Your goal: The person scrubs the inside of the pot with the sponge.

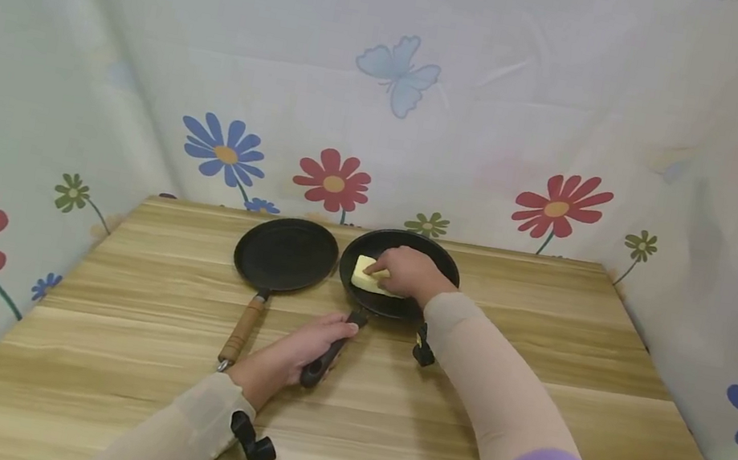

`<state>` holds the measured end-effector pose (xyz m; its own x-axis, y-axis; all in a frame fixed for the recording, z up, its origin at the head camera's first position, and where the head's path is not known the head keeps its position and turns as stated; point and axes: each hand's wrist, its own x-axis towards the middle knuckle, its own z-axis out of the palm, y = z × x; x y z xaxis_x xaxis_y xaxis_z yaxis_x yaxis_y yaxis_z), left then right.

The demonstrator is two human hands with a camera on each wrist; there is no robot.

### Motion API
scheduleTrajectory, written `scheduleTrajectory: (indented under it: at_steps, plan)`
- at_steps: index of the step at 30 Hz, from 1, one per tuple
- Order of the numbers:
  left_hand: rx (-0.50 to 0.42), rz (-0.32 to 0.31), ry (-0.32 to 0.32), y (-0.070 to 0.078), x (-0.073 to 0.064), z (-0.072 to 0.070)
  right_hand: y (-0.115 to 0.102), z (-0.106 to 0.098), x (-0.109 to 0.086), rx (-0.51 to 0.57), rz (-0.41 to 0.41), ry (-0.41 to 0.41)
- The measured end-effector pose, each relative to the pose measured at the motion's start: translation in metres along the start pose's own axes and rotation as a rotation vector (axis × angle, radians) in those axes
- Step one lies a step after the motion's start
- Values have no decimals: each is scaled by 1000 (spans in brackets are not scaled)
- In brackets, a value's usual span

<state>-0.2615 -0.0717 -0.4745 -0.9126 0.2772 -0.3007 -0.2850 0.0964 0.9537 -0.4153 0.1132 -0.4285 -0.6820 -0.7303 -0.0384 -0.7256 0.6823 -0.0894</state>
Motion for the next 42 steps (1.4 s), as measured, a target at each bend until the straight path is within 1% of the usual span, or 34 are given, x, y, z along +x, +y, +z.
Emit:
scheduleTrajectory:
  at_steps: [4,10,14,18,20,22,25,29,31,34,37,42]
  plan:
    - [2,9,-3,1,0,3,10,0,0,-11,-30,13]
    - [44,9,-8,-2,-1,9,32,4,-7,55,-93,11]
    - [56,23,11,-3,-2,14,45,4,-11,77,-155,18]
    - [56,57,65,-2,-4,19,52,5,-16,55,-224,62]
    - [48,70,93,-2,-4,21,51,4,-19,41,-217,75]
    - [39,73,113,-3,-5,21,50,2,-22,21,-191,78]
    - [30,66,129,-1,-5,19,48,-2,-27,7,-115,42]
    - [33,78,145,0,-6,18,44,-5,-33,19,-25,-11]
    - [39,82,156,0,-7,17,42,-5,-38,27,-1,-34]
    - [39,76,173,0,-7,15,38,-5,-44,54,-1,-55]
    - [39,72,186,-1,-6,13,34,-4,-49,79,-33,-62]
    - [32,74,191,-2,-5,10,24,-1,-56,86,-117,-25]
